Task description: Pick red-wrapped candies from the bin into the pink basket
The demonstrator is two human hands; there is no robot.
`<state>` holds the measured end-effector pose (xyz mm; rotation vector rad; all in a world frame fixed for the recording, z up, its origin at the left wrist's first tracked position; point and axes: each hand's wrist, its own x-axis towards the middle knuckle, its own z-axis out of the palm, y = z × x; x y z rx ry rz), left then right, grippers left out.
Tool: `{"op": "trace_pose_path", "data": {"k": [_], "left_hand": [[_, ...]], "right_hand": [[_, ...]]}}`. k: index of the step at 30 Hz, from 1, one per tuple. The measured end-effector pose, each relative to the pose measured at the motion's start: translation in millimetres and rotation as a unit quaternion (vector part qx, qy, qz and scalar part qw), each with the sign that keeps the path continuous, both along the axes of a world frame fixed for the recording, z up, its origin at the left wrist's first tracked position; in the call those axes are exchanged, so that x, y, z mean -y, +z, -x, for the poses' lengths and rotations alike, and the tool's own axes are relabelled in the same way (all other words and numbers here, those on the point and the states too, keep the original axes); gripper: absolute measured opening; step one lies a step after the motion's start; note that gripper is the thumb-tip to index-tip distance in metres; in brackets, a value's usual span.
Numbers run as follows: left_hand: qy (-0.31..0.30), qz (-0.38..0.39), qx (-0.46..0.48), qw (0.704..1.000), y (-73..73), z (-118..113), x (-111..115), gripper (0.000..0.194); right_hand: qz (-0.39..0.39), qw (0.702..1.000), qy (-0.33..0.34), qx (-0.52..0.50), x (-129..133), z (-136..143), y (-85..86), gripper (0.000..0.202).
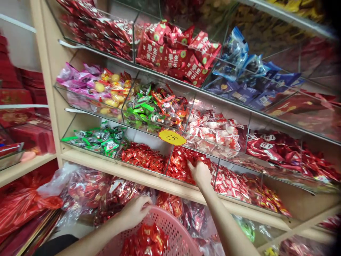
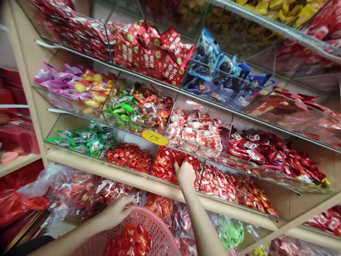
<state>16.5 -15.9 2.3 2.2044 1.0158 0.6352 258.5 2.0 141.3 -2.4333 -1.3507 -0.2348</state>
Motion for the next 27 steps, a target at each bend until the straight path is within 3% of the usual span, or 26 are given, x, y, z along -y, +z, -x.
{"op": "trace_pose_path", "data": {"k": [3,5,9,13,17,22,27], "left_hand": [[0.006,0.001,-0.006,1.0,0.8,2,2,0.018],[0.008,-0.006,-0.011,1.0,1.9,2,4,0.018],[0.019,-0.006,-0.012,1.0,3.6,0,6,0.018],[-0.002,0.062,0.058,0.996,6.6,-2,4,0.021],[-0.003,0.134,0.147,0.98,14.1,4,0,0.033],[-0.022,0.128,0.153,0.98,21.9,23,5,0.041],[-0.092,0.131,0.15,0.976,25.4,31,12,0.03]], "right_hand": [[-0.04,0.999,0.016,-0.005,10,-6,2.9,0.043],[-0.109,0.993,0.043,-0.01,25,-6,0.0,0.041],[-0.244,0.955,0.155,-0.062,66,21,-28.4,0.038],[-0.209,0.932,0.281,-0.098,90,65,-72.8,0.028],[-0.154,0.931,0.314,-0.102,96,84,-104.3,0.027],[-0.116,0.931,0.334,-0.093,105,85,-126.7,0.027],[-0.092,0.922,0.356,-0.121,114,95,-132.8,0.027]]}}
